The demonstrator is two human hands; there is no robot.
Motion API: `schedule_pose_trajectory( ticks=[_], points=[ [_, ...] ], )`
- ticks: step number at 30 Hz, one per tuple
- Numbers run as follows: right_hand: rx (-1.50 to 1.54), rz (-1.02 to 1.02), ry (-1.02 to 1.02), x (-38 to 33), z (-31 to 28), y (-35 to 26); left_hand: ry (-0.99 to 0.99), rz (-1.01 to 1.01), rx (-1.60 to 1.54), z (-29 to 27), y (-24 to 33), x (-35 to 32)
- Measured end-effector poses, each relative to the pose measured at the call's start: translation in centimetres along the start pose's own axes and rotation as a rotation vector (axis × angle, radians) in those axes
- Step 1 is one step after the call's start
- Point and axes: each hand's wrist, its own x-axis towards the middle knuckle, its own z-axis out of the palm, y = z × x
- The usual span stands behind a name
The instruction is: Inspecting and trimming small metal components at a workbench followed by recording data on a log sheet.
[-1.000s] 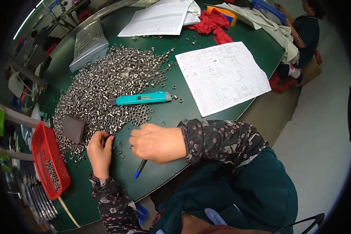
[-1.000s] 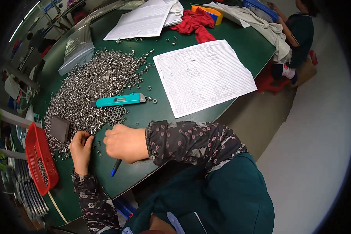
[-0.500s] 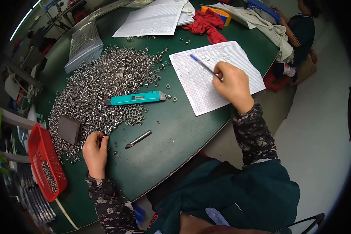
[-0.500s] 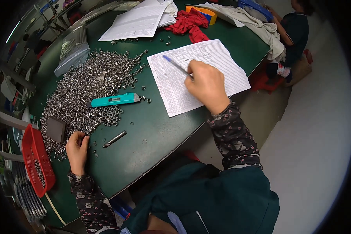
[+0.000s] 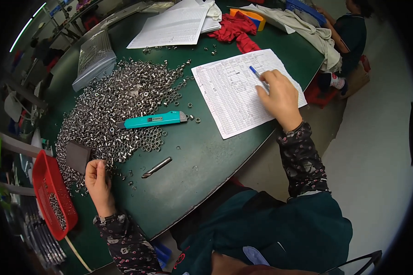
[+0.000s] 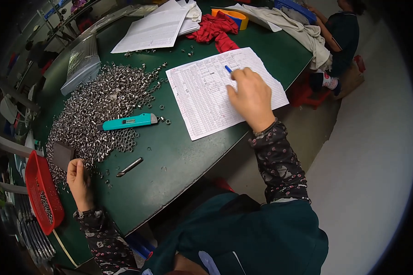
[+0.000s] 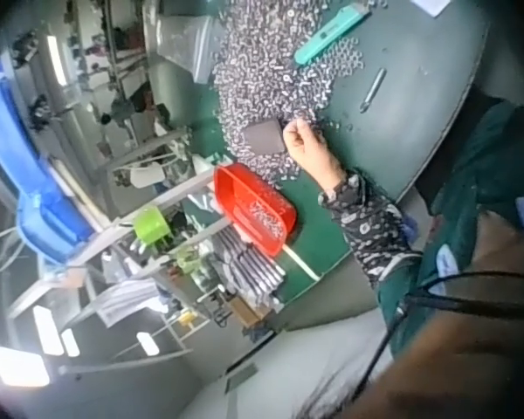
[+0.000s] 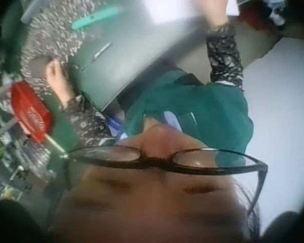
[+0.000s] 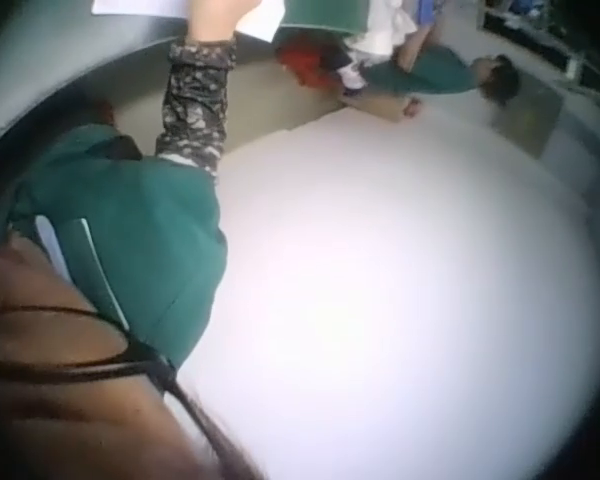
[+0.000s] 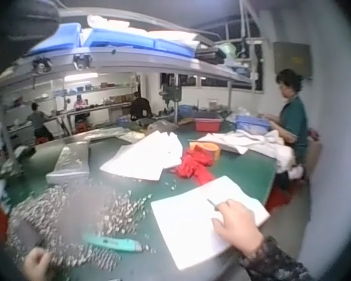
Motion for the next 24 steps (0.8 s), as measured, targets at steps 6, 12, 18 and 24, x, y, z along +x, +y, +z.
schedule_pose_trajectory(
  ticks=[6,12,18,24],
  points=[
    [0.494,-0.633,-0.156,-0.1,-1.6,-12.4,-0.039,-0.07,-0.413,-0.9,-0.2,0.3],
    [0.594,-0.728,-0.097,1.0,1.6,-18.9,-0.066,-0.106,-0.565,-1.1,0.0,0.3],
    [0.576,-0.625,-0.051,1.4,4.6,-17.7,-0.062,-0.133,-0.641,-1.1,0.2,-0.1],
    [0.497,-0.594,-0.064,2.0,5.1,-16.4,-0.073,-0.135,-0.601,-0.7,0.1,-0.3]
  ],
)
